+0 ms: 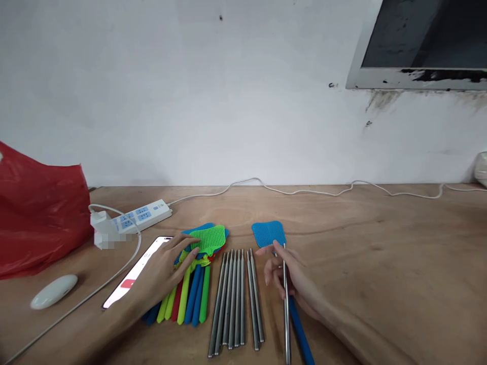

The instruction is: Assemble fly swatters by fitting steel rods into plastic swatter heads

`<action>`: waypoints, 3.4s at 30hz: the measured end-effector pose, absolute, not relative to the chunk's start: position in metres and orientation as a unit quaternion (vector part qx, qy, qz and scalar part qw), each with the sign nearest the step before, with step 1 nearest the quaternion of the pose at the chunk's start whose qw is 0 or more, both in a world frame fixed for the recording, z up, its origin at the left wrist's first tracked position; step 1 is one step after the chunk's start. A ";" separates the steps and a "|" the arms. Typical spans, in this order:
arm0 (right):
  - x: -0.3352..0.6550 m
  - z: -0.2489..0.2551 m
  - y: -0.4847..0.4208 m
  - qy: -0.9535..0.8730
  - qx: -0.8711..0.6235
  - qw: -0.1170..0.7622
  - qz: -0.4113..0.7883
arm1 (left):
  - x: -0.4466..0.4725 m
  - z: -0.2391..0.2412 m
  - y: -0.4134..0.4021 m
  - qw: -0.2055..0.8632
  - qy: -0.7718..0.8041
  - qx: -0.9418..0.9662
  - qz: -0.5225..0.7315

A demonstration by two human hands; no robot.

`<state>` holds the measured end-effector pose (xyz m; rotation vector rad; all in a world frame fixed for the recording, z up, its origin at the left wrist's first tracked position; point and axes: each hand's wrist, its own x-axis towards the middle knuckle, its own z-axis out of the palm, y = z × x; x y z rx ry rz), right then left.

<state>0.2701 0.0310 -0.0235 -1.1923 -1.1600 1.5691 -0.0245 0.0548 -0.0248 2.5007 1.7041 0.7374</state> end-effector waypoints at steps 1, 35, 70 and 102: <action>0.270 -0.024 0.031 -0.467 -0.492 0.411 0.608 | -0.024 -0.025 0.054 0.011 0.546 0.803 0.239; 0.266 -0.074 0.037 -0.809 -0.467 0.345 0.094 | -0.021 -0.036 0.059 0.036 0.507 0.855 0.103; 0.288 -0.066 0.049 -0.766 -0.610 0.200 0.020 | -0.028 -0.028 0.051 0.004 0.435 0.882 0.179; 0.284 -0.033 0.050 -0.395 -0.504 0.459 0.616 | -0.032 -0.028 0.050 -0.002 0.450 0.875 0.176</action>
